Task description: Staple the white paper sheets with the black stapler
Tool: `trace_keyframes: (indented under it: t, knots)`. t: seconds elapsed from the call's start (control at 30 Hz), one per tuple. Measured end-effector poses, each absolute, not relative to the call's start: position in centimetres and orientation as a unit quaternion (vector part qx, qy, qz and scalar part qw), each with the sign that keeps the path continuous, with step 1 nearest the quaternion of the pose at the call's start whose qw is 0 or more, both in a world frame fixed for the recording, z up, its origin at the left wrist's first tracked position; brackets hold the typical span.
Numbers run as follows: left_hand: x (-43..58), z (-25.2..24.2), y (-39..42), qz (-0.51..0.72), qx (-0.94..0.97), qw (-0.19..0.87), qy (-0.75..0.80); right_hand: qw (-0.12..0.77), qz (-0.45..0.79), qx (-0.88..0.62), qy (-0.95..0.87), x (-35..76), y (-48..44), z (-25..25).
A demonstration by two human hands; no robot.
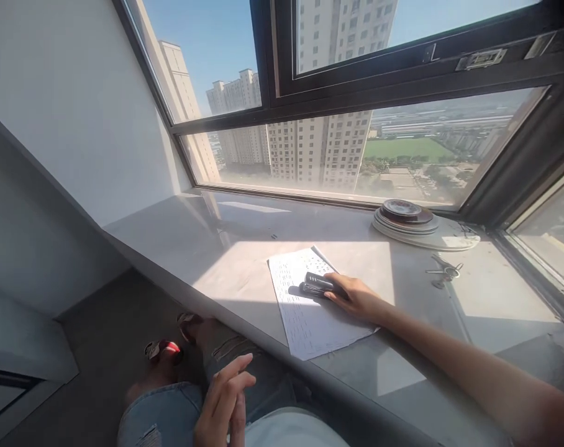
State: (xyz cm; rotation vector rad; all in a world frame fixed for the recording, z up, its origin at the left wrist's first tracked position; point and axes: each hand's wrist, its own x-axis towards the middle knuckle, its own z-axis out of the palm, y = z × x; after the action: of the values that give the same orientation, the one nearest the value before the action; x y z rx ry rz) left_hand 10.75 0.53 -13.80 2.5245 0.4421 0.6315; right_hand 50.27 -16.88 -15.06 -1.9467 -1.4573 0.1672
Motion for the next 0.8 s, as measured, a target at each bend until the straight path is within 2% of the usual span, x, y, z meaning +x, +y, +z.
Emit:
trace_keyframes:
  t: [0.1, 0.27, 0.4, 0.53, 0.67, 0.8]
  knots:
    - [17.7, -12.0, 0.1, 0.37, 0.874, 0.247, 0.196, 0.332, 0.054, -0.774, -0.536, 49.3, -16.5, -14.7]
    - [29.7, -9.0, 3.4, 0.279, 0.918, 0.267, 0.09, 0.39, 0.047, -0.804, -0.446, 46.6, -15.5, -14.8]
    - [33.9, -10.8, 5.4, 0.192, 0.952, 0.235, -0.048, 0.398, 0.105, -0.78, -0.471, 45.8, -15.4, -14.4]
    - [34.1, -13.1, 5.9, 0.144, 0.954, 0.259, -0.047, 0.433, 0.139, -0.756, -0.471, 46.4, -15.8, -13.5]
    - [34.2, -13.3, 6.2, 0.172, 0.945, 0.278, -0.017, 0.503, 0.04, -0.776, -0.379, 48.3, -15.9, -13.7]
    - [34.7, -13.4, 6.5, 0.184, 0.94, 0.288, -0.009, 0.47, -0.035, -0.829, -0.3, 51.3, -16.0, -14.9]
